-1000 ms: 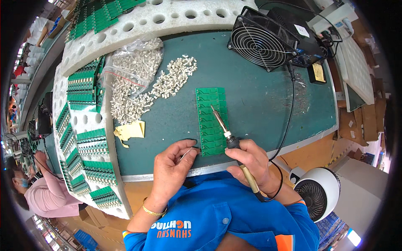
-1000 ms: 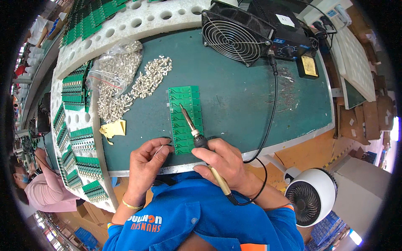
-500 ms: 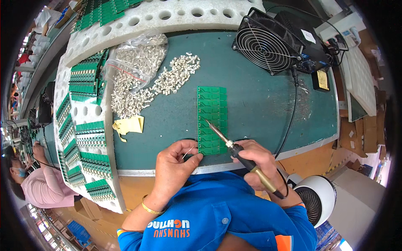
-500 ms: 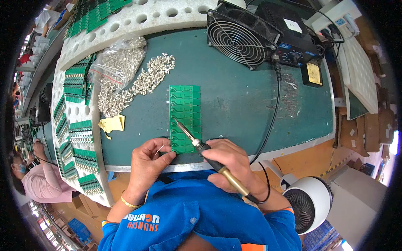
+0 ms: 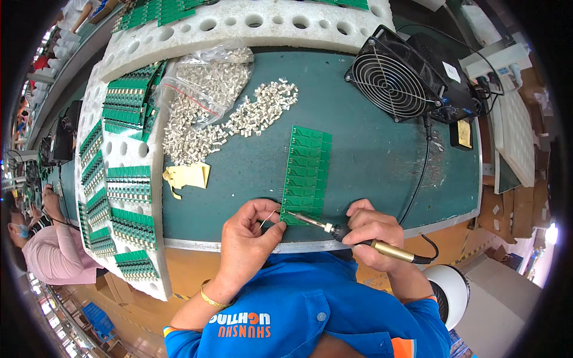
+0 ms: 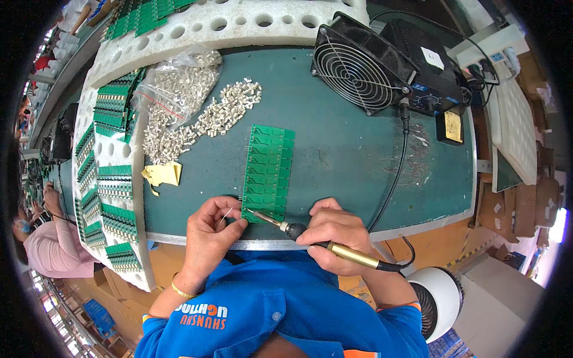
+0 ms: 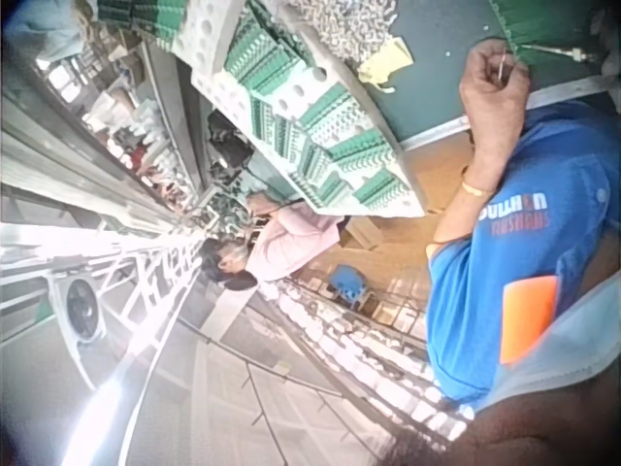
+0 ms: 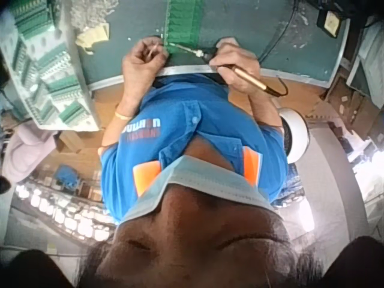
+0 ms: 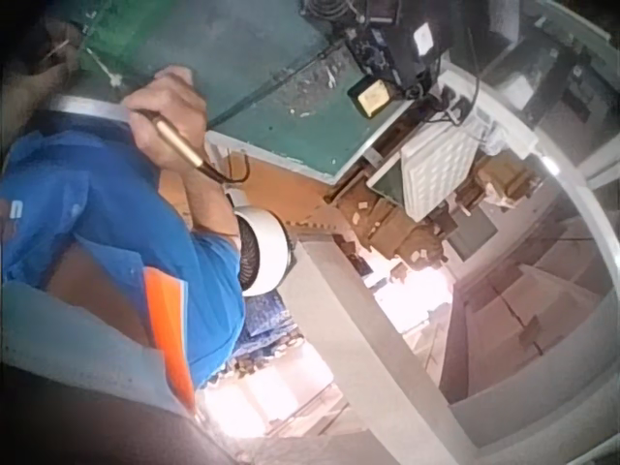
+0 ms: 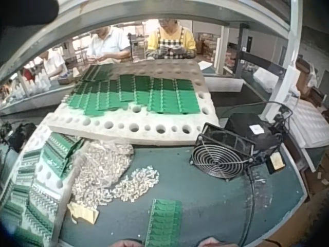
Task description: The person solders electronic components onto green printed circuit boards using a soldering iron and solder wire.
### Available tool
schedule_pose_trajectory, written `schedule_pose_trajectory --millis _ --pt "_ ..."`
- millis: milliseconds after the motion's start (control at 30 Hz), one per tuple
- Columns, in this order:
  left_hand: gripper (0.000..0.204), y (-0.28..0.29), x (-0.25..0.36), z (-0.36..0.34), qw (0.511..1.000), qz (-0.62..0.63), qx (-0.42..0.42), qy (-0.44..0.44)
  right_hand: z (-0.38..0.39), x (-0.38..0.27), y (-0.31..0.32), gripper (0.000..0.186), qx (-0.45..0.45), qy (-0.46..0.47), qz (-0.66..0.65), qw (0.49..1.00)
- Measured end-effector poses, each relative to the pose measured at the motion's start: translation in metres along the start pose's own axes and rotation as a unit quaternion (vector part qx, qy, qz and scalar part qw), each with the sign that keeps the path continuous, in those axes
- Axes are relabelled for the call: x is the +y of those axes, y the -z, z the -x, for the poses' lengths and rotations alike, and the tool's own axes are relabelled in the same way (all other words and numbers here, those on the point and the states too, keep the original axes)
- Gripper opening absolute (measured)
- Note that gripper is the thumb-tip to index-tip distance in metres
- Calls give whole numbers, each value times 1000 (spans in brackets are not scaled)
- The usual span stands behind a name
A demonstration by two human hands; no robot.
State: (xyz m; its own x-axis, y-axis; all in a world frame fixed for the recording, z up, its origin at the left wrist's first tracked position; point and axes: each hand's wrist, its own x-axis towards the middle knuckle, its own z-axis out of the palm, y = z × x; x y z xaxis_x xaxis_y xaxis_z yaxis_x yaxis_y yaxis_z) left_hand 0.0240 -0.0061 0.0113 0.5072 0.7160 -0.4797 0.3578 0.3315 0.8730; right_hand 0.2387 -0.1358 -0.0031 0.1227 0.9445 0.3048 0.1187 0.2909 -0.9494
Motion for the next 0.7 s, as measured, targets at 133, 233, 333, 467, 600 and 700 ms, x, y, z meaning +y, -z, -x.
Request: schedule_pose_trajectory --millis 133,233,333,467,600,700 --pt "30 0 0 -1 1000 -11 0 2 -2 1 1 22 -10 -2 6 1000" --pt "30 0 -4 -2 1000 6 -2 1 -3 1 0 23 -15 -2 11 1000" --pt "30 1 4 -1 1000 -4 -7 17 -5 1 -1 23 -18 -1 16 1000" --pt "26 -2 -6 -2 999 26 18 -28 -6 1 -1 23 -18 0 12 1000" --pt "26 -3 -6 -4 999 25 12 -19 -6 2 1 24 -19 2 17 1000" --pt "26 -2 -7 -2 999 25 12 -24 -5 1 0 24 -20 0 19 1000"
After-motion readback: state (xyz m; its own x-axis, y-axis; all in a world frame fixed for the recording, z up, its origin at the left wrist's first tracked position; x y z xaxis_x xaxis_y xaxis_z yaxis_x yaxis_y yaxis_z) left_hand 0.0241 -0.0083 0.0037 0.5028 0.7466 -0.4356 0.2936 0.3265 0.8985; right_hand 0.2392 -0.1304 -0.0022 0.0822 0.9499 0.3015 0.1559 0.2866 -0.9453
